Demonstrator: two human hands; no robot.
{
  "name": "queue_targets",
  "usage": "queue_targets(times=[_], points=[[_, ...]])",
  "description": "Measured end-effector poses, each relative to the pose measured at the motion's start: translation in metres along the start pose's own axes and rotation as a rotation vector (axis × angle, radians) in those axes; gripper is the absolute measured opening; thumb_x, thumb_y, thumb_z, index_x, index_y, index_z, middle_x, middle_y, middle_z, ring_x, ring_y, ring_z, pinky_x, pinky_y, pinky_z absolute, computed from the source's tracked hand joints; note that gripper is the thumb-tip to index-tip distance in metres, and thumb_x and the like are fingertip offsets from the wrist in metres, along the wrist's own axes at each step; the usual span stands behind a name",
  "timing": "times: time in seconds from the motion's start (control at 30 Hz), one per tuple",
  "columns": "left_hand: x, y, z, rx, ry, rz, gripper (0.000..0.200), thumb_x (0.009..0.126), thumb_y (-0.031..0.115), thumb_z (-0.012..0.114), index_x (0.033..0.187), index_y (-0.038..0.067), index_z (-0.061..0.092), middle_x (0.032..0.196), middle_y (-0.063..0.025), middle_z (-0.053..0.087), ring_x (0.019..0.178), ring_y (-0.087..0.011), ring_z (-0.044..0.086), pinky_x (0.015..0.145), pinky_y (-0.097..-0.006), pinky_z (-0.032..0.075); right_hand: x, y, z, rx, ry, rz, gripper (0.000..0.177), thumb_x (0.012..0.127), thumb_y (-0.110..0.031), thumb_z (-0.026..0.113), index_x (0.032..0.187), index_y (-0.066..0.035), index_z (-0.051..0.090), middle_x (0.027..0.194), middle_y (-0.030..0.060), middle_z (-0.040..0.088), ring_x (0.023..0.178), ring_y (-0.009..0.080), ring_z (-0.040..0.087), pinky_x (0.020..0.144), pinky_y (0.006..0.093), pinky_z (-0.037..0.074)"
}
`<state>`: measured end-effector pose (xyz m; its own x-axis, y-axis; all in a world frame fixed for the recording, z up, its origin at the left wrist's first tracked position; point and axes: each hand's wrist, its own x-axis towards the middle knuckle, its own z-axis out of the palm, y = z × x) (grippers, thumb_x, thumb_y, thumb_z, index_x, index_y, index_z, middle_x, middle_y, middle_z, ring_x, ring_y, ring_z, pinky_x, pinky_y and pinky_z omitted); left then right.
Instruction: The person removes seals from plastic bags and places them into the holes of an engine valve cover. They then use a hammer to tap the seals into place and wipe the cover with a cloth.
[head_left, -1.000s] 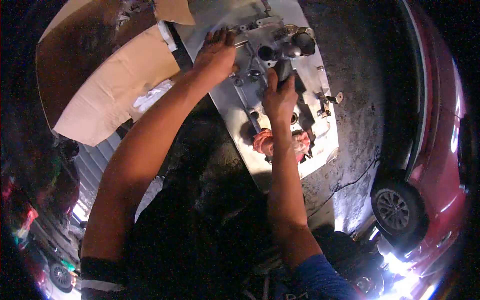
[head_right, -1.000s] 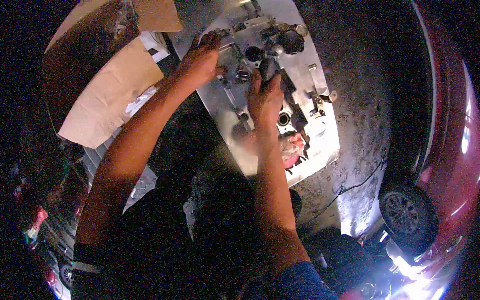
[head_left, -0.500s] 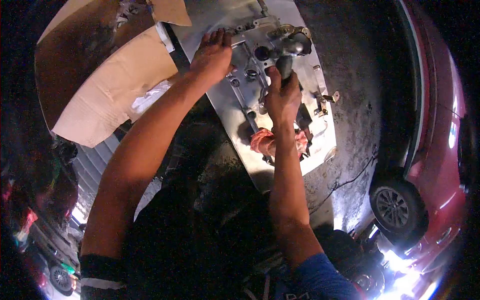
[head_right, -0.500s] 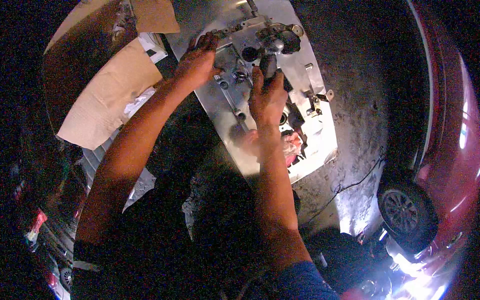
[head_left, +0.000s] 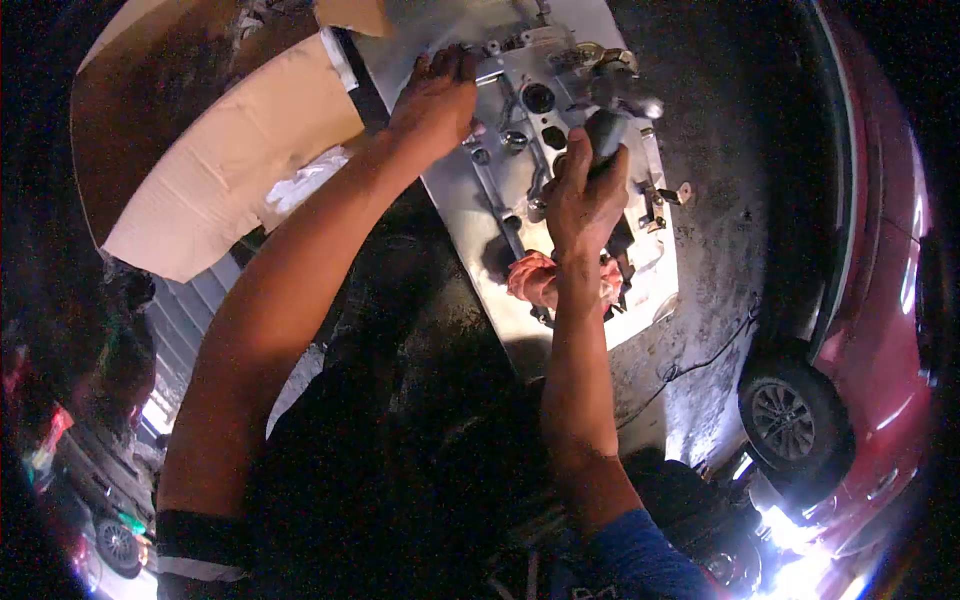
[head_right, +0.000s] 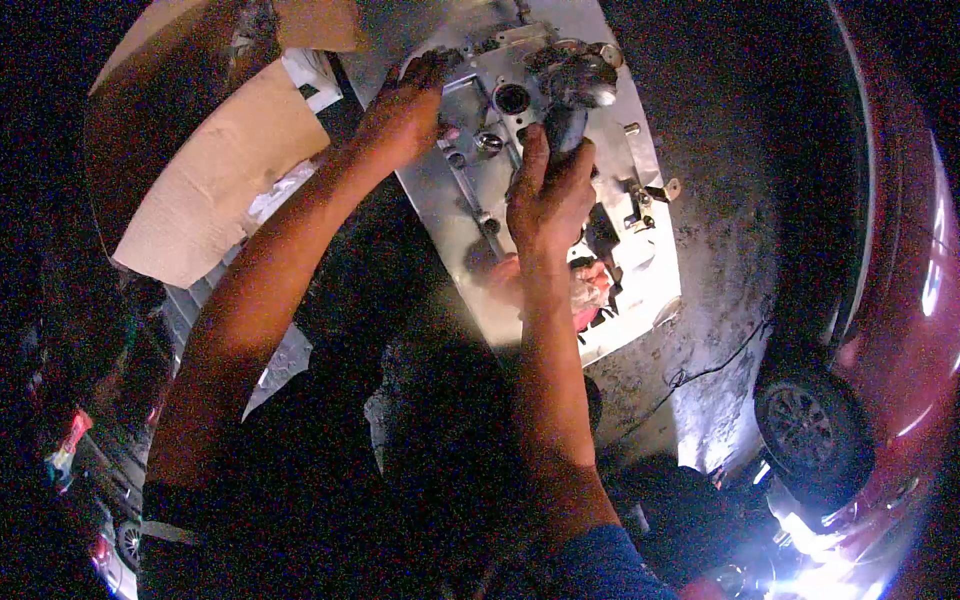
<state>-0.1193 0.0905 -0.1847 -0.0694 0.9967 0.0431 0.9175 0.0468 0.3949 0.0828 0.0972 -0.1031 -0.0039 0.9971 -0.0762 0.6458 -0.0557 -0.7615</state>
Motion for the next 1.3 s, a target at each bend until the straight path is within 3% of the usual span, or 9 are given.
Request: queue_targets(times=[0.13,0.2,0.5,0.57,0.8,0.9,1.13,1.23,1.3], points=[[0.006,-0.005,0.007,0.06,-0.009,0.035,0.1,0.076,0.03,0.089,0.149,-0.01,0.036,0.152,-0.0332,0.044,0.145,-0.0418,0.043,0.124,-0.0524,0.027,0.008,0.027,0.023,-0.248,-0.02,-0.038,0.043,0.101,-0.04,0.064,0.107,0.001,0.056,0.088,0.0333,0.069,0.087,0.0544,0.067,0.07,0.0585,0.05],[0.007,-0.005,0.007,0.017,-0.017,0.016,0.098,0.076,0.029,0.089,0.15,-0.008,0.036,0.152,-0.0348,0.043,0.145,-0.0423,0.043,0.125,-0.0524,0.026,0.017,0.03,0.017,-0.183,-0.047,-0.045,0.05,0.1,-0.047,0.063,0.105,0.003,0.058,0.075,0.0289,0.066,0.071,0.0439,0.069,0.065,0.0516,0.051],[-0.009,0.027,0.015,0.156,0.059,0.313,0.058,0.095,0.01,0.053,0.151,0.0,0.047,0.166,-0.0122,0.035,0.154,-0.0303,0.032,0.127,-0.051,0.022,0.021,0.031,0.012,-0.152,-0.086,-0.063,0.052,0.1,-0.048,0.062,0.107,0.004,0.058,0.074,0.0264,0.066,0.069,0.0436,0.067,0.065,0.0508,0.05],[-0.01,0.023,0.019,0.183,0.094,0.336,0.064,0.089,0.011,0.061,0.15,0.0,0.047,0.162,-0.014,0.04,0.154,-0.0319,0.032,0.128,-0.0503,0.023,0.02,0.021,0.004,-0.187,-0.121,-0.031,0.044,0.1,-0.043,0.064,0.104,0.001,0.056,0.087,0.0325,0.069,0.087,0.0548,0.067,0.073,0.0575,0.05],[-0.012,0.027,0.025,-0.018,0.111,0.323,0.062,0.093,0.012,0.056,0.152,-0.003,0.044,0.164,-0.0147,0.038,0.155,-0.0297,0.03,0.129,-0.0497,0.018,-0.007,0.011,0.014,0.043,0.148,-0.174,0.045,0.099,-0.044,0.066,0.106,-0.001,0.055,0.087,0.0293,0.071,0.081,0.053,0.069,0.069,0.0576,0.052],[-0.011,0.034,0.009,0.29,0.022,0.319,0.062,0.094,0.012,0.057,0.152,-0.004,0.044,0.161,-0.0161,0.04,0.155,-0.0303,0.03,0.13,-0.0502,0.017,0.003,0.031,0.02,-0.205,0.008,-0.083,0.042,0.1,-0.039,0.067,0.105,0.003,0.06,0.082,0.0287,0.069,0.081,0.0502,0.069,0.07,0.0522,0.051],[-0.019,0.032,0.018,0.004,0.149,0.314,0.062,0.092,0.012,0.059,0.15,-0.004,0.046,0.16,-0.015,0.042,0.154,-0.0295,0.032,0.129,-0.0504,0.018,-0.006,0.001,-0.007,-0.013,0.045,-0.036,0.038,0.101,-0.032,0.067,0.106,0.004,0.059,0.082,0.0232,0.073,0.072,0.0326,0.074,0.06,0.0446,0.053],[-0.015,0.029,0.023,0.052,0.106,0.313,0.064,0.092,0.015,0.06,0.152,-0.004,0.044,0.162,-0.0137,0.041,0.154,-0.0296,0.031,0.129,-0.0501,0.018,-0.011,0.02,0.016,-0.014,0.172,-0.209,0.04,0.101,-0.034,0.068,0.107,0.005,0.058,0.082,0.0276,0.071,0.075,0.0396,0.074,0.064,0.0476,0.054],[-0.013,0.034,0.015,0.237,0.069,0.308,0.065,0.093,0.017,0.061,0.152,-0.003,0.043,0.162,-0.0134,0.04,0.154,-0.03,0.031,0.129,-0.0496,0.018,0.0,0.032,0.017,-0.192,-0.02,-0.043,0.05,0.098,-0.042,0.068,0.111,0.006,0.058,0.081,0.0319,0.068,0.082,0.0512,0.069,0.07,0.052,0.052]])
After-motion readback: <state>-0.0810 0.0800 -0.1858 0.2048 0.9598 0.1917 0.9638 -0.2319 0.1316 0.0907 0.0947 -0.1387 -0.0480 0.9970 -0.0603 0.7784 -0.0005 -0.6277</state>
